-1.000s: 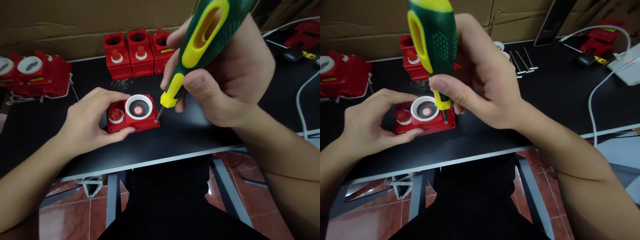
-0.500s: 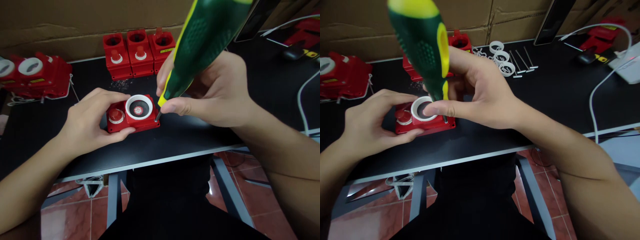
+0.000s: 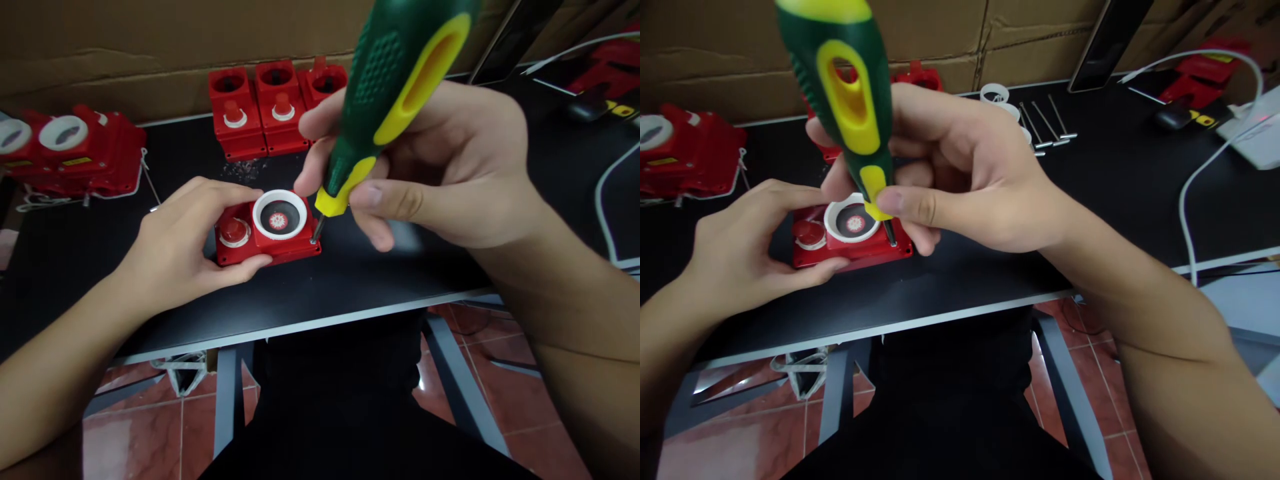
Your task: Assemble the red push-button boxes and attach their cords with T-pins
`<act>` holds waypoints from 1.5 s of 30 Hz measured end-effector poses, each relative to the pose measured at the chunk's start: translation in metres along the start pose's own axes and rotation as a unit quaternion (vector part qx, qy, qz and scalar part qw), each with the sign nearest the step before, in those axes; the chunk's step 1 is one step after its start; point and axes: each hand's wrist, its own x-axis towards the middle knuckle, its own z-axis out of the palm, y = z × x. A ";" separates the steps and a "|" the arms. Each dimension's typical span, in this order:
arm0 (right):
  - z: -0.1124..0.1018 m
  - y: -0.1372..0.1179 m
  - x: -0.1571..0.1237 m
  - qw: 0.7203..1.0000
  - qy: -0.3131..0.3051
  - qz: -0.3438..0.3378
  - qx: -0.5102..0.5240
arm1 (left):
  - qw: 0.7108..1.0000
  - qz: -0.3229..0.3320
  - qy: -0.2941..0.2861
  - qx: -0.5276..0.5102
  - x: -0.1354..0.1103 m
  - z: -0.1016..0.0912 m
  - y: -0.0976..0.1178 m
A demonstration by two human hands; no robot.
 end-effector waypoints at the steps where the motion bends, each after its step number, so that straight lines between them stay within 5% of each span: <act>1: 0.000 0.000 0.000 1.000 -0.018 -0.011 0.011 | 1.000 0.001 -0.001 0.001 0.001 0.000 0.000; 6: -0.004 0.005 0.002 0.999 -0.022 0.039 -0.004 | 1.000 -0.013 -0.017 -0.023 -0.002 0.004 -0.005; 9: -0.007 0.010 0.002 0.999 -0.038 -0.023 0.018 | 0.998 -0.033 -0.031 -0.033 -0.008 0.008 -0.010; 19: -0.001 0.019 0.004 0.995 0.046 0.009 -0.084 | 0.995 -0.042 -0.085 -0.025 -0.009 0.007 -0.010; 31: -0.018 -0.002 -0.007 0.996 -0.074 0.040 -0.023 | 0.995 -0.040 -0.071 -0.049 -0.013 0.014 -0.023; 35: -0.014 -0.001 -0.002 0.995 -0.096 0.009 0.020 | 0.995 -0.041 -0.084 -0.043 -0.011 0.010 -0.022; 45: -0.012 0.031 0.012 0.998 -0.031 -0.055 0.028 | 0.994 -0.049 -0.096 -0.026 -0.009 0.006 -0.014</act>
